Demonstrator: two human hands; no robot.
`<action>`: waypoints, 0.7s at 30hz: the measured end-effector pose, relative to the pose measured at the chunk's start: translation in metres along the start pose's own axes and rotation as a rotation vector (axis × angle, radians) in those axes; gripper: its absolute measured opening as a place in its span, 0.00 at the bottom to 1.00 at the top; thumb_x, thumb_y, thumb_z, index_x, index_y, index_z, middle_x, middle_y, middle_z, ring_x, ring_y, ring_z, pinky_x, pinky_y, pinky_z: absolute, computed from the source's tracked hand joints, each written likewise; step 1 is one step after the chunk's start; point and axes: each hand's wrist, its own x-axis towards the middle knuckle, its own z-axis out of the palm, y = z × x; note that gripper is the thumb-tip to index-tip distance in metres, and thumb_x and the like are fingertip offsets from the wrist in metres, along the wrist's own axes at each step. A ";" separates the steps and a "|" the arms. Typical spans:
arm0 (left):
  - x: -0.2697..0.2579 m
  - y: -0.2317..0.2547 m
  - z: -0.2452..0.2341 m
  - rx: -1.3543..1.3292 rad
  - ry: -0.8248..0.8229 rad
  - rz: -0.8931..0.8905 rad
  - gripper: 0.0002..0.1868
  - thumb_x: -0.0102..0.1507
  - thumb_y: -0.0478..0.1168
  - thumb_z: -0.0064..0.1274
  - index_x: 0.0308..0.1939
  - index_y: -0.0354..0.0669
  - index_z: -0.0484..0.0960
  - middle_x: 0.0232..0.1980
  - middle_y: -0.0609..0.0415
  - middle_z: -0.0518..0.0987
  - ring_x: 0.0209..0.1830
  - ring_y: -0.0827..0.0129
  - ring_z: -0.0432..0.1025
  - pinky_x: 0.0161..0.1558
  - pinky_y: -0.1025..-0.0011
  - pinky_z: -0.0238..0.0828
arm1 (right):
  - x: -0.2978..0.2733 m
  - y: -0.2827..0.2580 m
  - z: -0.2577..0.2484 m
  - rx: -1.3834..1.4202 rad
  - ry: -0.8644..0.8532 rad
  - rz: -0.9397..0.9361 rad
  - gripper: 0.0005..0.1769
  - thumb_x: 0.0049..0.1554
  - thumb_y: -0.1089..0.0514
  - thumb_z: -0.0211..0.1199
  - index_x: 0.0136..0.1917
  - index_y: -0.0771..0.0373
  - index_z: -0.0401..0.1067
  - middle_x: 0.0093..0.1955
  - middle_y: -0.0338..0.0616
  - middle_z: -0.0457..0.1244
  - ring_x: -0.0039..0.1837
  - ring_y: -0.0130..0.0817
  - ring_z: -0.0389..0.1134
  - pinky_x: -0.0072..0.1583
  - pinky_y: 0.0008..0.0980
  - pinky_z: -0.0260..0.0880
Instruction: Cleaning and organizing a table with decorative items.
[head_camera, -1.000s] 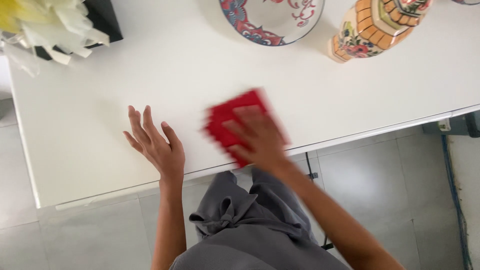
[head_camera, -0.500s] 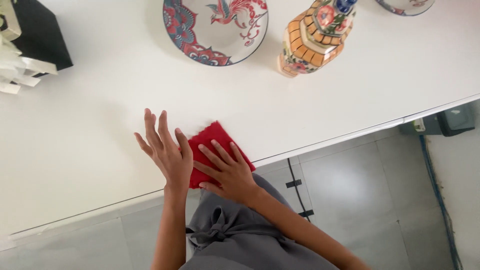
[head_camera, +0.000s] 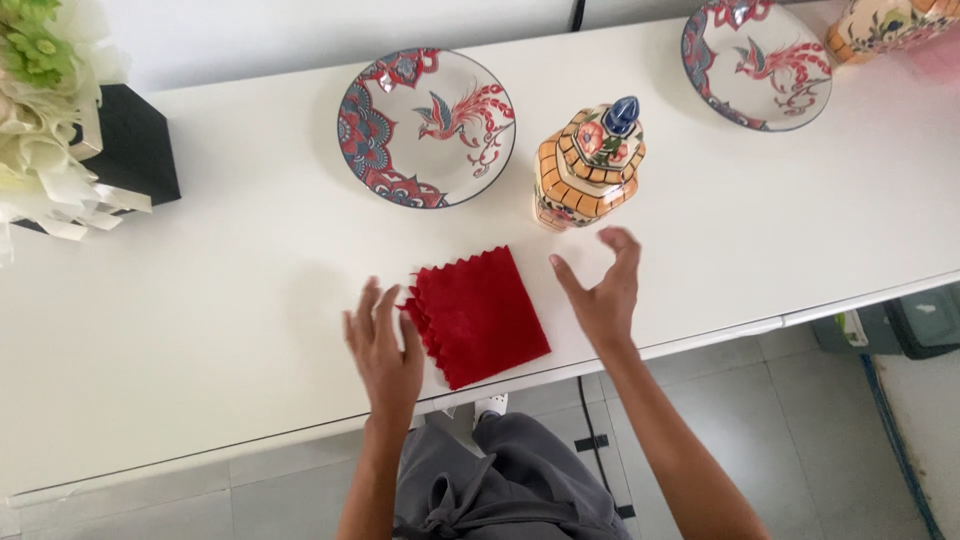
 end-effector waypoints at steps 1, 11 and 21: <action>0.007 0.012 0.006 0.001 0.009 0.003 0.17 0.71 0.36 0.48 0.64 0.42 0.76 0.74 0.44 0.68 0.70 0.55 0.69 0.74 0.46 0.51 | 0.009 0.002 -0.001 0.004 0.003 -0.008 0.46 0.55 0.42 0.76 0.72 0.65 0.55 0.67 0.54 0.57 0.72 0.46 0.61 0.71 0.48 0.65; 0.096 0.105 0.088 -0.512 -0.533 -0.046 0.37 0.66 0.36 0.48 0.77 0.42 0.51 0.76 0.40 0.62 0.72 0.51 0.66 0.63 0.57 0.69 | 0.056 0.009 0.001 0.189 -0.002 -0.169 0.76 0.45 0.47 0.84 0.81 0.64 0.26 0.78 0.67 0.49 0.81 0.58 0.53 0.77 0.54 0.57; 0.108 0.088 0.144 -0.593 -0.605 -0.034 0.58 0.59 0.36 0.60 0.81 0.46 0.34 0.81 0.39 0.55 0.80 0.50 0.54 0.73 0.57 0.59 | 0.069 -0.006 0.000 0.365 -0.026 -0.127 0.74 0.48 0.50 0.82 0.83 0.65 0.25 0.78 0.63 0.54 0.75 0.50 0.64 0.70 0.48 0.72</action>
